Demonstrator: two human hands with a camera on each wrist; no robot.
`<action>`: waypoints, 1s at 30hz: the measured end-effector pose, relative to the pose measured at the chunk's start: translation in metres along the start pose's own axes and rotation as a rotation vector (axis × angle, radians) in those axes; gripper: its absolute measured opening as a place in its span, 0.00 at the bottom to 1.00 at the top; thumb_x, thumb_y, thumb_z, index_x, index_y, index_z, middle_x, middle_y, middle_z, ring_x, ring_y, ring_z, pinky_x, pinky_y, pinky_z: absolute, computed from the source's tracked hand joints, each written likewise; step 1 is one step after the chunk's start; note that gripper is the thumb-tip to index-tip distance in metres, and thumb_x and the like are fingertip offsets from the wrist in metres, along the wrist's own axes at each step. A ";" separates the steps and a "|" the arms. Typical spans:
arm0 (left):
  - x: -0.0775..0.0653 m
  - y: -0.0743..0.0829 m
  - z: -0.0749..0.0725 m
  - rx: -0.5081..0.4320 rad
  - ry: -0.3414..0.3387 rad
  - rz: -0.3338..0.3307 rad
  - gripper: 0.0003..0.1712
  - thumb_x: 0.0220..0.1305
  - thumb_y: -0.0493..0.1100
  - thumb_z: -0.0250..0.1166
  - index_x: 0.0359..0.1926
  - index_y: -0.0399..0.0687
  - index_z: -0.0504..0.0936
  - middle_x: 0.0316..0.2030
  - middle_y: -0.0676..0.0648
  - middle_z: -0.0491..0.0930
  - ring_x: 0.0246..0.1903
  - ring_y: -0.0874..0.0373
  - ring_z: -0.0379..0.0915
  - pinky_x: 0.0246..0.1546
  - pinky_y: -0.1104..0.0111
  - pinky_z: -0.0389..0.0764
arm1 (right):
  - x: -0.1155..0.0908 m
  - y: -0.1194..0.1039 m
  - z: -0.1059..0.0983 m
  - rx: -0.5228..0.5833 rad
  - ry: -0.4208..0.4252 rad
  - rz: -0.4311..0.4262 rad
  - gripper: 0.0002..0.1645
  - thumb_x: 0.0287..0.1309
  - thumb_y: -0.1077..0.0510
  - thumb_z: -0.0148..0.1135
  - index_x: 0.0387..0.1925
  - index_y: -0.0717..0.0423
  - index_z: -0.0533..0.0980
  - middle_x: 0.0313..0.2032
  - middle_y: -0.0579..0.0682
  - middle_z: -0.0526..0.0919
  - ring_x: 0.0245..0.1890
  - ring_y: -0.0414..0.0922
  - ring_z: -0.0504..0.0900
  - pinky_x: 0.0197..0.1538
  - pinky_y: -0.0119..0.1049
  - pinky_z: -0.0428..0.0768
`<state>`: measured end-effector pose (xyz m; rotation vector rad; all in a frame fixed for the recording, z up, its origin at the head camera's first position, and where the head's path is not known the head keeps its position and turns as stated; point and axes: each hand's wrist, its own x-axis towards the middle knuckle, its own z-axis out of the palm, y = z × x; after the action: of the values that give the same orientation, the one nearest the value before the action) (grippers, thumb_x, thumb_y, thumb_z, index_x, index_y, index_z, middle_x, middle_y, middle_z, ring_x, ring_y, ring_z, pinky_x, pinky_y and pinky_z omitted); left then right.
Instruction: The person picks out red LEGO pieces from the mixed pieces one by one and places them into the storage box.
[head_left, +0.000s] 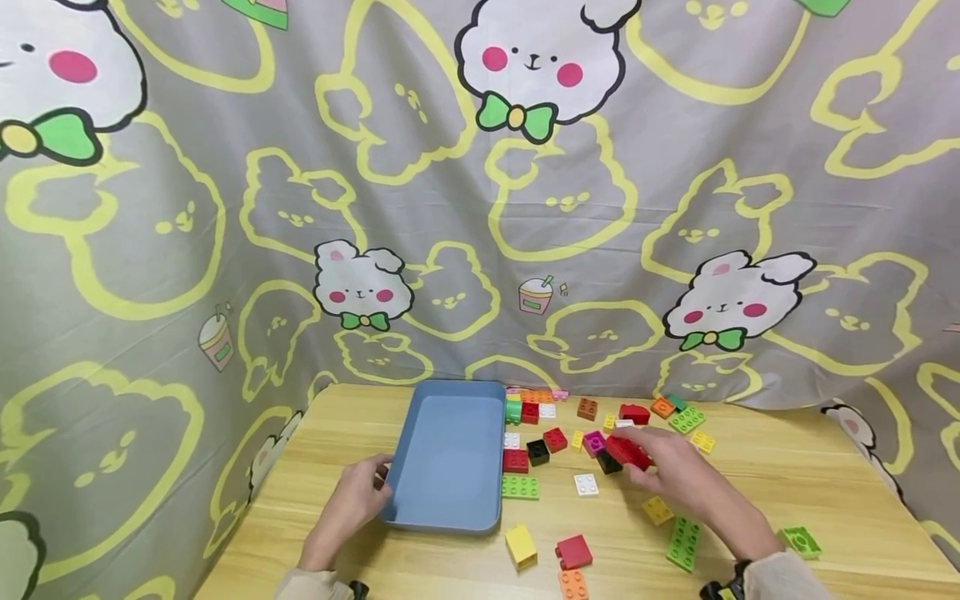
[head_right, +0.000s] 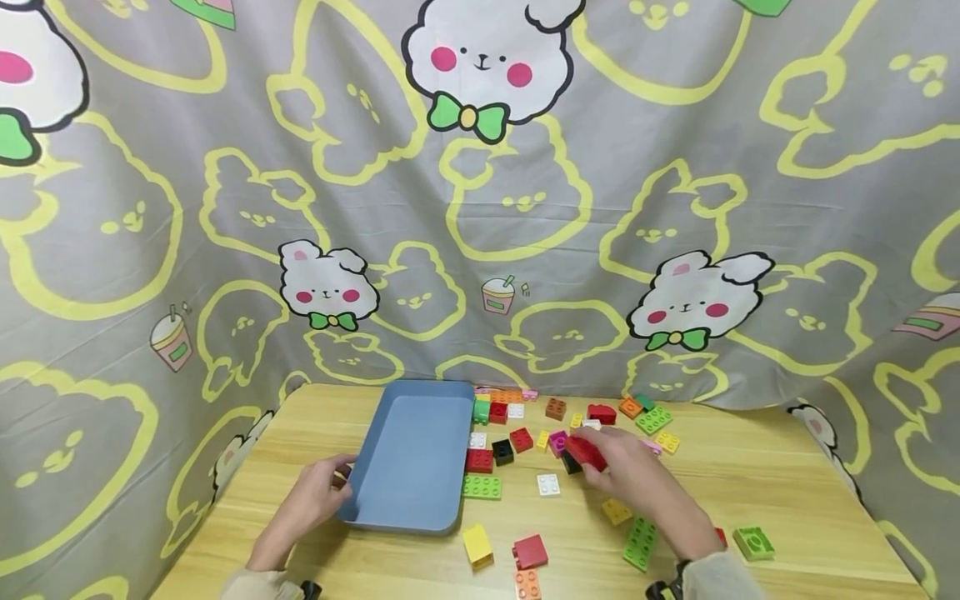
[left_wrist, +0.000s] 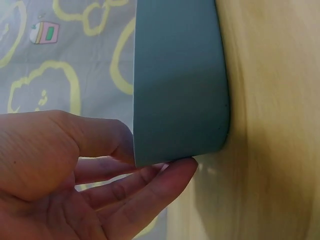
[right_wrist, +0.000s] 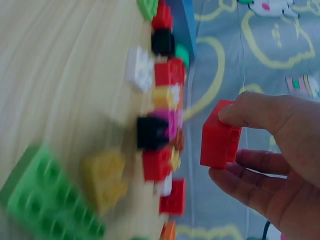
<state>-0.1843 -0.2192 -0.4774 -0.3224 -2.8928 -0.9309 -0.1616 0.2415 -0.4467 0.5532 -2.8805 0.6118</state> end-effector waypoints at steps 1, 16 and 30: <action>0.001 0.000 0.001 -0.014 -0.006 -0.001 0.27 0.47 0.23 0.61 0.53 0.25 0.79 0.28 0.42 0.81 0.26 0.57 0.77 0.22 0.66 0.81 | 0.004 -0.005 0.001 -0.010 0.004 -0.024 0.29 0.50 0.57 0.71 0.57 0.53 0.78 0.51 0.55 0.83 0.49 0.52 0.81 0.48 0.52 0.84; 0.009 -0.001 0.004 -0.104 -0.042 -0.044 0.28 0.50 0.23 0.62 0.56 0.26 0.78 0.32 0.40 0.81 0.31 0.53 0.79 0.27 0.64 0.84 | 0.049 -0.066 0.024 0.008 -0.026 -0.188 0.27 0.53 0.56 0.69 0.56 0.51 0.78 0.46 0.51 0.83 0.42 0.45 0.80 0.42 0.42 0.85; 0.008 -0.003 0.004 -0.093 -0.046 -0.019 0.28 0.51 0.23 0.62 0.57 0.27 0.77 0.32 0.40 0.80 0.31 0.51 0.80 0.27 0.64 0.84 | 0.082 -0.119 0.054 0.066 -0.047 -0.298 0.25 0.58 0.54 0.67 0.58 0.48 0.77 0.48 0.51 0.82 0.44 0.45 0.79 0.41 0.39 0.85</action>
<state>-0.1928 -0.2176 -0.4811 -0.3279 -2.9048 -1.0780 -0.1950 0.0915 -0.4351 0.9949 -2.7480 0.6536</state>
